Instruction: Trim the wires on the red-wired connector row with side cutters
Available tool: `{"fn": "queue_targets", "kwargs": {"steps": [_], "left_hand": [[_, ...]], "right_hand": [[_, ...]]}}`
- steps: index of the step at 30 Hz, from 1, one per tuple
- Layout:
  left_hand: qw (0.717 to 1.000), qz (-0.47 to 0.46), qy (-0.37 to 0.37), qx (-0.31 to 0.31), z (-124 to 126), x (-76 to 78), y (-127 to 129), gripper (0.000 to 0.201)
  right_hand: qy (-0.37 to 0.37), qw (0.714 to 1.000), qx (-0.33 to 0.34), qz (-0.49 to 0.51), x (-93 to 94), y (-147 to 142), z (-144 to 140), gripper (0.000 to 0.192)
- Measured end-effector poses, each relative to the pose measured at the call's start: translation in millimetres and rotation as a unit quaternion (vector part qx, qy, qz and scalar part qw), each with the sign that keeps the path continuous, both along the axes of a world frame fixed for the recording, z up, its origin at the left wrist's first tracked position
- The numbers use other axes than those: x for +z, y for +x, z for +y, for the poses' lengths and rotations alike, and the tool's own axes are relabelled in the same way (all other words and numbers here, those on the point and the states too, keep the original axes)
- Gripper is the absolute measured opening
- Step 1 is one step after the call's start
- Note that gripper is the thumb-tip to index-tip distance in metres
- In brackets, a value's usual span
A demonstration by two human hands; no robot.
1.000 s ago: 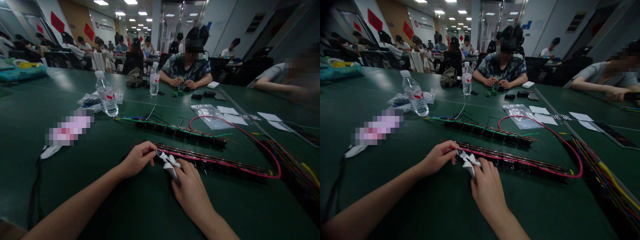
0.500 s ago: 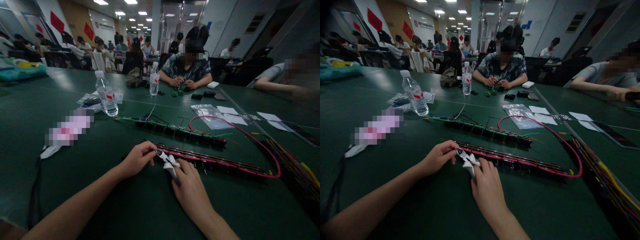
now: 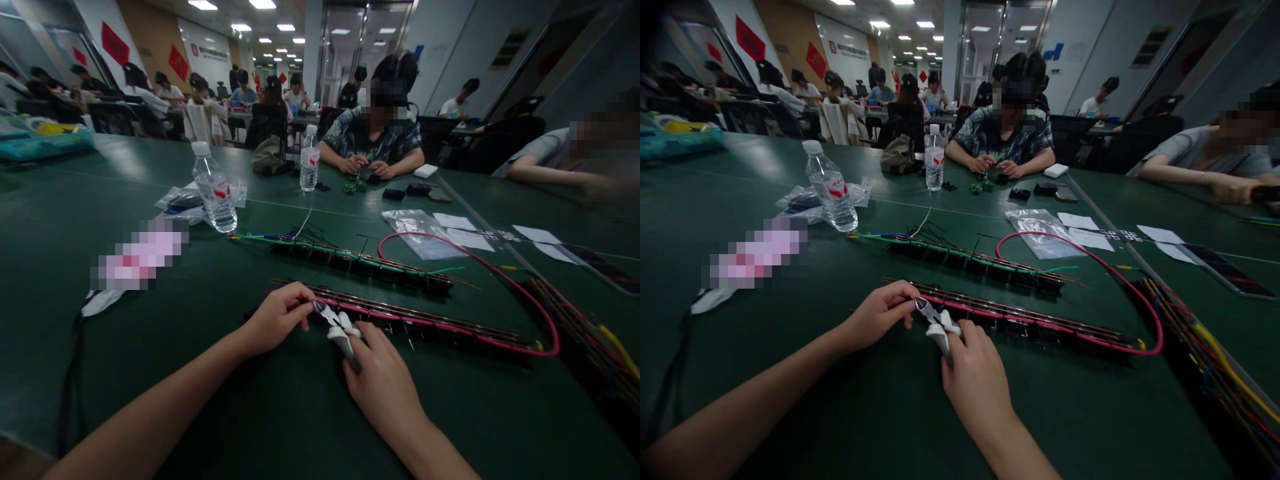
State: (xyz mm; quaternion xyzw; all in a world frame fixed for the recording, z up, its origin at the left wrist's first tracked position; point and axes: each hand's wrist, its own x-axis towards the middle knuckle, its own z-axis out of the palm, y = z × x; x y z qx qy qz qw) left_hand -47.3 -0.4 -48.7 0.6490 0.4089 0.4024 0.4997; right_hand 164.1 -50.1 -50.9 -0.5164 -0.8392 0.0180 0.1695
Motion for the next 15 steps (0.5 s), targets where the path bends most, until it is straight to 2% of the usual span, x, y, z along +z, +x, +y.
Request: {"fn": "queue_targets", "kwargs": {"steps": [15], "left_hand": [[1.0,-0.002,-0.009,0.005,0.2,3.0,1.0,0.005]], "right_hand": [[-0.002,1.0,0.003,0.024,0.9,0.6,-1.2,0.022]]}}
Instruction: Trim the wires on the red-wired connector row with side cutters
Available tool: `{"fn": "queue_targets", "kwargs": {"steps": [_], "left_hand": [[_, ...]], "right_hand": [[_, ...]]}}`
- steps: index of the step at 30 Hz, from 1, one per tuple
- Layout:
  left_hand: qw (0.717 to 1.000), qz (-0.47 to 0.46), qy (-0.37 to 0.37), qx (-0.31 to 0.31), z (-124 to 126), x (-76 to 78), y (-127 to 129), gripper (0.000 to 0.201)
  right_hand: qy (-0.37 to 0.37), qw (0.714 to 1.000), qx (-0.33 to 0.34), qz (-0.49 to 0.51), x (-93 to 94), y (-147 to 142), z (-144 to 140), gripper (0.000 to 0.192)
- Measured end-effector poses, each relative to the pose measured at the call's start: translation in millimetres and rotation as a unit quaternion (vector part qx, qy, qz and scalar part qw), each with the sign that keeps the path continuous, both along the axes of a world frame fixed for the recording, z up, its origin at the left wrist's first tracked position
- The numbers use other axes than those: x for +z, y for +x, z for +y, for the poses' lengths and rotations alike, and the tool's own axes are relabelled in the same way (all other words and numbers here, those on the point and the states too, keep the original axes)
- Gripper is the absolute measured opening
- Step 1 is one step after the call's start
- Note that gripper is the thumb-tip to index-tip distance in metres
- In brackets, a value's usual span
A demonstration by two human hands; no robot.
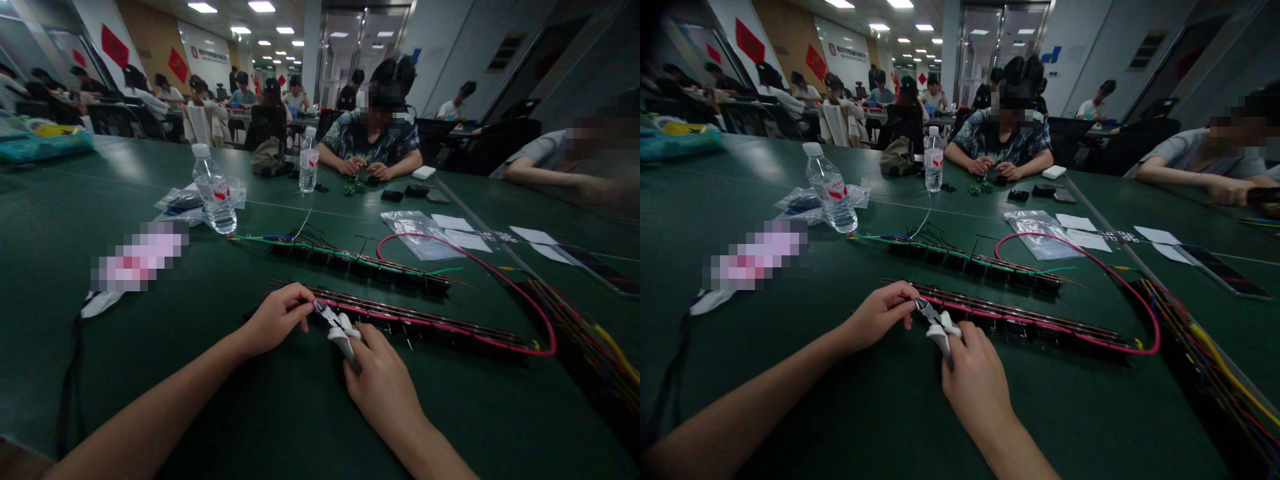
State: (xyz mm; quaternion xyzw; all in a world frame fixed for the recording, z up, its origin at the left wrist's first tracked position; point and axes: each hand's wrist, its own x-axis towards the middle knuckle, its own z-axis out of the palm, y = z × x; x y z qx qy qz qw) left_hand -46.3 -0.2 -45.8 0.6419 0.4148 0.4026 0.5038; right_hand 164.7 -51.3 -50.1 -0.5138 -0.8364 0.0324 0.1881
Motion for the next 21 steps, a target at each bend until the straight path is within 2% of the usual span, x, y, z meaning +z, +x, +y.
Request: {"fn": "queue_targets", "kwargs": {"steps": [9,21], "left_hand": [[1.0,-0.001,-0.004,0.0,0.1,-1.0,-0.4,0.004],[1.0,-0.005,-0.012,0.001,-0.6,1.4,0.1,0.005]], "right_hand": [[-0.007,0.999,-0.002,0.05,1.6,0.6,1.7,0.032],[0.002,1.0,0.001,0.03,2.5,-0.3,-0.7,0.039]]}}
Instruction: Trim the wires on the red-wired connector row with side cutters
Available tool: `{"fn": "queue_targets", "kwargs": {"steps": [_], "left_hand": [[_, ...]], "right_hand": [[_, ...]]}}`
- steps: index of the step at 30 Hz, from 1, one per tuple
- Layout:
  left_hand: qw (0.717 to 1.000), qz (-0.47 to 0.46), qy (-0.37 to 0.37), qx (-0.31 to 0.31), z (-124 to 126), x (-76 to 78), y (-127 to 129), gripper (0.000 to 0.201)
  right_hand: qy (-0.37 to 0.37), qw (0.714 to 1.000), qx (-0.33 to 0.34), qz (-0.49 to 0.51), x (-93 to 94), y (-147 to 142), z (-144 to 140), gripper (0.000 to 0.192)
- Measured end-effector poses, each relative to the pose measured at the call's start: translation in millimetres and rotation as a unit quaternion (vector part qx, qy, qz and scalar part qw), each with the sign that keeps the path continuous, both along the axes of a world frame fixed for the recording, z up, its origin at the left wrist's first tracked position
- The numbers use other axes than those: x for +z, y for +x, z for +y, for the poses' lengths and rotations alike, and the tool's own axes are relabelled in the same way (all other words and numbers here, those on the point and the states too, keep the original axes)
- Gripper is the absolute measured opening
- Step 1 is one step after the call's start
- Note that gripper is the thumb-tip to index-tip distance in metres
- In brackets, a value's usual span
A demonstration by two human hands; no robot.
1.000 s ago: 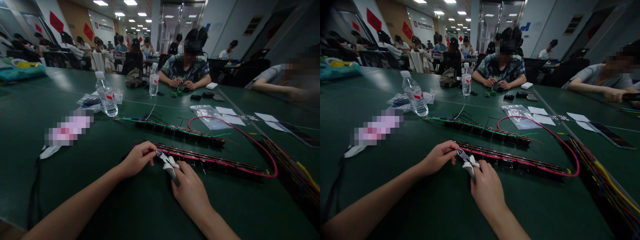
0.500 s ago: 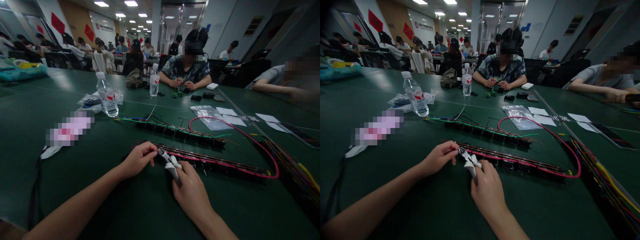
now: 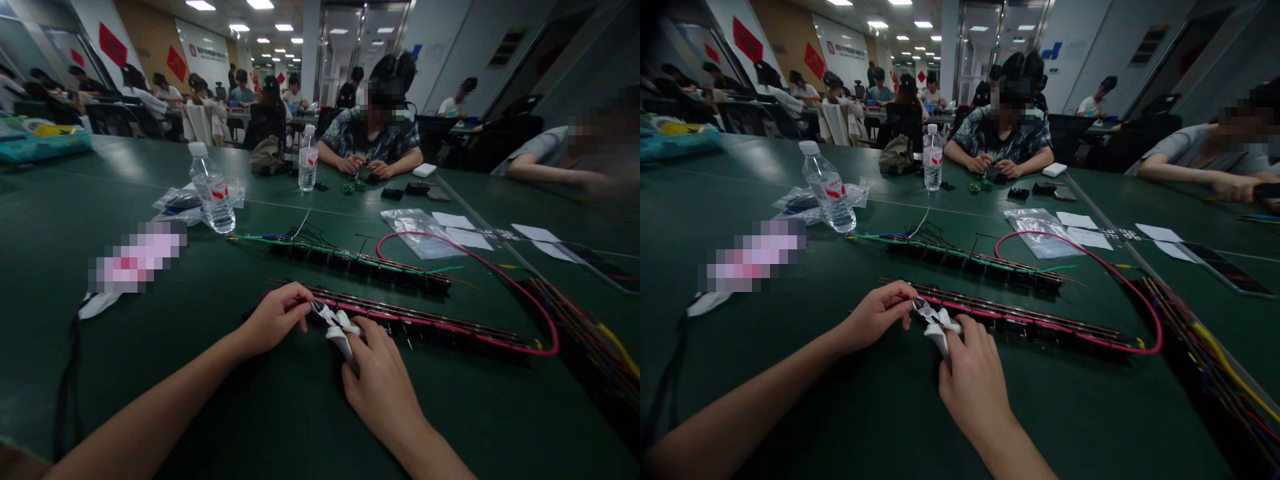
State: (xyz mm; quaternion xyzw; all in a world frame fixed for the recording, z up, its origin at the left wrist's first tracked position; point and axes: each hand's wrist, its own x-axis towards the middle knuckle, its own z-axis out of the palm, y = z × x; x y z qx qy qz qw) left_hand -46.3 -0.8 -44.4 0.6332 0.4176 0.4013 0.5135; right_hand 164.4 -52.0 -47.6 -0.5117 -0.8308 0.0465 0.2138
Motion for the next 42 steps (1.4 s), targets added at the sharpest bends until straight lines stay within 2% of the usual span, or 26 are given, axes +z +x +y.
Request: {"fn": "queue_targets", "kwargs": {"steps": [42], "left_hand": [[1.0,0.006,0.006,-0.001,1.0,-2.6,-0.8,0.005]], "right_hand": [[0.017,0.999,-0.003,-0.047,-3.4,0.0,2.1,0.03]]}}
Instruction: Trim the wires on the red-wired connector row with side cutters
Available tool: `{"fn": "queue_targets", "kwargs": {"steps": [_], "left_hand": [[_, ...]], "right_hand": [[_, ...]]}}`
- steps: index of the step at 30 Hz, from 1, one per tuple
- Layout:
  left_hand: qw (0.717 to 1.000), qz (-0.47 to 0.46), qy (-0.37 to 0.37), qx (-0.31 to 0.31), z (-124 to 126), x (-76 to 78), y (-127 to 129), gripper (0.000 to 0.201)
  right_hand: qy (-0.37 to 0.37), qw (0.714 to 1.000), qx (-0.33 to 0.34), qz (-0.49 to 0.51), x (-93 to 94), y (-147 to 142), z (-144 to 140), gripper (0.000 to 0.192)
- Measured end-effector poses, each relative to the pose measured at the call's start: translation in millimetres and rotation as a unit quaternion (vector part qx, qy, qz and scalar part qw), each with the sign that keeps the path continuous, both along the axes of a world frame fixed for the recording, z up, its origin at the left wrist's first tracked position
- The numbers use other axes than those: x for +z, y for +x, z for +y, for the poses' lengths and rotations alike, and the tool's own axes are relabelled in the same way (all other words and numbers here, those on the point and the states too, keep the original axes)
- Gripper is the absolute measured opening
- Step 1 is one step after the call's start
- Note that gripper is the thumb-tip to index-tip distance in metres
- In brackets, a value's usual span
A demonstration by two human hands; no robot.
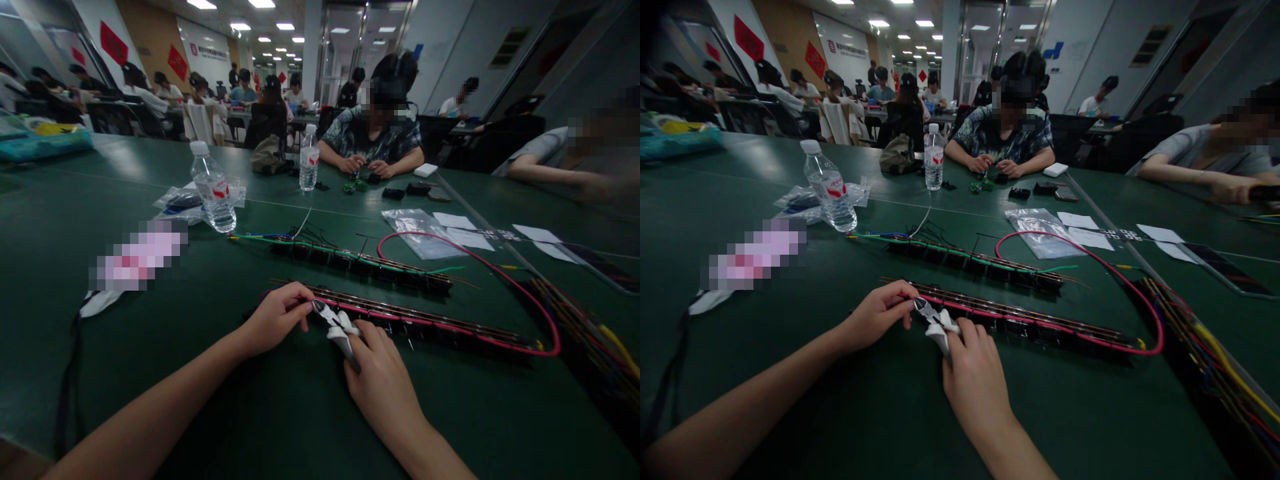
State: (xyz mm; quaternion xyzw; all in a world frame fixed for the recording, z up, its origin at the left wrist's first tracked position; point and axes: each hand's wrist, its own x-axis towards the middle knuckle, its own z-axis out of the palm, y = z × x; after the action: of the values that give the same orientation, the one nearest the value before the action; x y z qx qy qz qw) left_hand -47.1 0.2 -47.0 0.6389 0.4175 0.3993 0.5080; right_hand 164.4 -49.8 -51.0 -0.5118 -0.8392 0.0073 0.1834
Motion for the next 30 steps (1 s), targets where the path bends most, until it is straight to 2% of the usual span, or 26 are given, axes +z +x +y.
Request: {"fn": "queue_targets", "kwargs": {"steps": [30], "left_hand": [[1.0,0.005,0.009,0.001,-0.5,-0.7,0.2,0.006]], "right_hand": [[0.007,1.0,-0.002,-0.007,-5.3,-0.3,0.6,0.027]]}}
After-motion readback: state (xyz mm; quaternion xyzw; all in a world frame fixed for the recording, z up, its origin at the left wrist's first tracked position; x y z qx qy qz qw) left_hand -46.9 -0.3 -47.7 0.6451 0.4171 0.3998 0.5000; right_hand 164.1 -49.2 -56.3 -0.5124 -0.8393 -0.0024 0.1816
